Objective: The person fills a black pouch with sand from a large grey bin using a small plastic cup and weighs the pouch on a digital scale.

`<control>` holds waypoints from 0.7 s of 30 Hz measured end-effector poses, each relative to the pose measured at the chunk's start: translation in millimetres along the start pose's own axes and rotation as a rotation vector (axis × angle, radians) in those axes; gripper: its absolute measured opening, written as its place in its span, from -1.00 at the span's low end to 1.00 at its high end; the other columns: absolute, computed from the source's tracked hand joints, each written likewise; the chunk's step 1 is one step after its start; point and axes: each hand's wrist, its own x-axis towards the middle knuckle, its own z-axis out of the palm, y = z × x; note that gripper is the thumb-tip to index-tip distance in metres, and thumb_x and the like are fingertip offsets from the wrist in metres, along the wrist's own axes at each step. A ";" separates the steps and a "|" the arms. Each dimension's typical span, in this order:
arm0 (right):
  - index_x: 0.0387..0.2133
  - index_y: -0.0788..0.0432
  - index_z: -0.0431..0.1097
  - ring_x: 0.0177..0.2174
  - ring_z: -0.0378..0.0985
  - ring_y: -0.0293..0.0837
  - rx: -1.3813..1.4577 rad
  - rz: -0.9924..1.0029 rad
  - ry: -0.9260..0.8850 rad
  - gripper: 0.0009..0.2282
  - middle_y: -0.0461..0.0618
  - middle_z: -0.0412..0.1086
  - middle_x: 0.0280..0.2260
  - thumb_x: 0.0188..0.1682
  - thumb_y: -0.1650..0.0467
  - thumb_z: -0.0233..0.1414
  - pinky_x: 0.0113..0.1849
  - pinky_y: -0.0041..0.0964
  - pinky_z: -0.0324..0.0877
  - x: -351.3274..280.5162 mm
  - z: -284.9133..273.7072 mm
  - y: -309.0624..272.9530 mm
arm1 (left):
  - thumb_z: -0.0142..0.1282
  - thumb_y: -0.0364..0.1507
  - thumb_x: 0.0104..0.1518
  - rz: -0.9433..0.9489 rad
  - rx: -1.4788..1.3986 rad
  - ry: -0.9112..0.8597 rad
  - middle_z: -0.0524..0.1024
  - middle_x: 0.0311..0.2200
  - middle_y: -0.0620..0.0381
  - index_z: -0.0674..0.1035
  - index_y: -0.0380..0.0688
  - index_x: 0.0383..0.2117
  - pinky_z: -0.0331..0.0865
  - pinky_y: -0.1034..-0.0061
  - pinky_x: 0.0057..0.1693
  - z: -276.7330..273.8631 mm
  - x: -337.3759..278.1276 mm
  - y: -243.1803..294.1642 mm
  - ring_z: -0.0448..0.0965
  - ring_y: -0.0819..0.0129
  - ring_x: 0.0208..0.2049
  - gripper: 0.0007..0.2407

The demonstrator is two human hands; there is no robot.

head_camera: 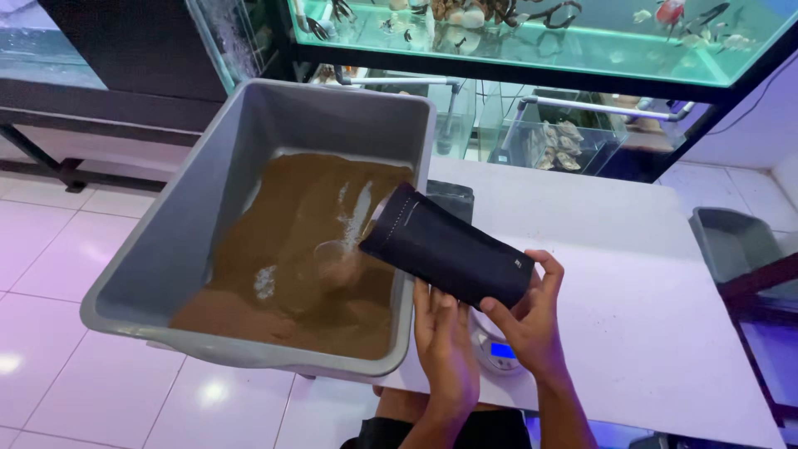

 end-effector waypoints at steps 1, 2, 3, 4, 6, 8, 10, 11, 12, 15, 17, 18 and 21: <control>0.42 -0.04 -0.06 0.01 0.55 -0.07 -0.002 0.002 0.008 -0.19 0.17 0.41 0.08 -0.02 0.51 0.34 0.00 -0.21 0.53 -4.4 -2.9 12.3 | 0.03 -0.54 0.41 -0.008 0.001 -0.001 0.31 0.59 -0.21 0.15 -0.21 0.63 0.27 0.19 0.51 -1.3 1.3 0.6 0.38 0.09 0.52 -0.38; 0.38 -0.07 -0.06 -0.03 0.56 -0.09 0.049 0.013 0.021 -0.19 0.16 0.40 0.06 -0.04 0.53 0.35 -0.04 -0.24 0.53 -8.4 -6.3 24.6 | 0.05 -0.50 0.40 -0.010 0.038 0.029 0.34 0.57 -0.18 0.20 -0.22 0.62 0.26 0.27 0.51 -2.1 2.8 0.7 0.40 0.15 0.51 -0.39; 0.34 -0.10 -0.07 -0.08 0.57 -0.11 0.099 0.021 0.039 -0.19 0.16 0.38 0.04 -0.05 0.55 0.36 -0.08 -0.26 0.52 -11.9 -10.7 35.1 | 0.06 -0.47 0.39 -0.016 0.074 0.054 0.38 0.56 -0.16 0.26 -0.24 0.60 0.25 0.36 0.50 -1.1 4.4 0.2 0.41 0.21 0.49 -0.40; 0.34 -0.10 -0.07 -0.08 0.57 -0.11 0.095 0.020 0.050 -0.19 0.16 0.38 0.04 -0.05 0.55 0.36 -0.08 -0.26 0.52 -13.7 -12.3 32.4 | 0.06 -0.47 0.39 -0.028 0.074 0.051 0.38 0.56 -0.16 0.26 -0.24 0.60 0.25 0.36 0.50 0.9 6.2 3.9 0.41 0.21 0.49 -0.40; 0.27 -0.03 0.01 -0.05 0.63 -0.07 -0.034 0.078 0.005 -0.23 0.17 0.42 0.04 -0.10 0.53 0.43 0.00 -0.21 0.54 -18.6 -16.9 28.8 | -0.02 -0.46 0.41 -0.073 0.373 0.200 0.53 0.48 0.00 0.46 -0.19 0.52 0.37 0.39 0.48 2.7 9.3 9.4 0.53 0.29 0.43 -0.50; 0.34 0.04 0.05 0.08 0.56 -0.09 -0.121 0.080 0.021 -0.18 0.18 0.39 0.13 -0.14 0.54 0.45 0.10 -0.25 0.49 -20.2 -24.7 32.2 | 0.01 -0.46 0.40 -0.077 0.414 0.153 0.63 0.36 -0.04 0.54 -0.25 0.43 0.41 0.41 0.43 -6.2 13.7 5.0 0.60 0.29 0.34 -0.55; 0.41 0.11 0.10 0.20 0.48 -0.11 -0.204 0.084 0.037 -0.12 0.19 0.36 0.23 -0.19 0.54 0.48 0.21 -0.29 0.43 -20.5 -24.3 18.8 | 0.05 -0.47 0.39 -0.078 0.456 0.106 0.73 0.24 -0.08 0.63 -0.30 0.33 0.46 0.44 0.38 -13.2 18.0 2.2 0.67 0.30 0.25 -0.60; 0.34 0.13 0.26 0.13 0.56 -0.14 -0.333 0.194 0.062 -0.20 0.10 0.50 0.15 -0.22 0.47 0.51 0.17 -0.29 0.46 -20.5 -20.6 3.1 | 0.08 -0.40 0.39 -0.082 0.537 0.017 0.75 0.22 -0.06 0.65 -0.31 0.30 0.48 0.45 0.36 -15.3 19.3 1.5 0.68 0.32 0.22 -0.60; 0.28 0.15 0.42 0.06 0.64 -0.18 -0.460 0.307 0.086 -0.27 0.00 0.64 0.07 -0.25 0.39 0.53 0.13 -0.30 0.49 -20.0 -16.8 -12.6 | 0.10 -0.34 0.40 -0.085 0.617 -0.074 0.76 0.19 -0.03 0.68 -0.32 0.27 0.50 0.46 0.34 -17.3 20.9 0.7 0.69 0.34 0.20 -0.60; 0.27 0.12 0.46 0.14 0.57 -0.23 -0.517 0.295 0.145 -0.24 -0.05 0.63 0.16 -0.33 0.45 0.52 0.20 -0.30 0.39 -19.0 -34.5 6.7 | 0.12 -0.25 0.41 -0.079 0.725 -0.178 0.77 0.11 0.05 0.71 -0.27 0.23 0.49 0.46 0.30 -29.0 26.5 -15.0 0.66 0.41 0.14 -0.59; 0.26 0.11 0.47 0.12 0.61 -0.20 -0.563 0.347 0.178 -0.25 -0.05 0.65 0.15 -0.33 0.43 0.53 0.16 -0.27 0.44 -20.3 -42.7 1.6 | 0.11 -0.24 0.40 -0.109 0.781 -0.221 0.78 0.14 0.04 0.71 -0.24 0.24 0.49 0.44 0.32 -30.6 29.0 -20.2 0.68 0.37 0.18 -0.58; 0.24 0.10 0.48 0.10 0.66 -0.17 -0.607 0.397 0.197 -0.27 -0.05 0.67 0.13 -0.32 0.41 0.53 0.12 -0.23 0.49 -20.3 -46.5 -1.0 | 0.09 -0.24 0.39 -0.127 0.837 -0.257 0.78 0.17 0.03 0.71 -0.22 0.26 0.50 0.42 0.33 -31.1 30.7 -22.9 0.70 0.32 0.22 -0.57; 0.33 0.24 0.40 0.43 0.38 0.23 -0.521 0.241 0.141 -0.14 0.25 0.52 0.30 -0.32 0.39 0.63 0.46 0.23 0.17 -30.2 -81.2 41.9 | 0.00 -0.50 0.51 -0.120 0.805 -0.372 0.75 0.15 -0.25 0.65 -0.29 0.31 0.48 0.02 0.41 -54.8 41.8 -41.8 0.72 -0.04 0.24 -0.67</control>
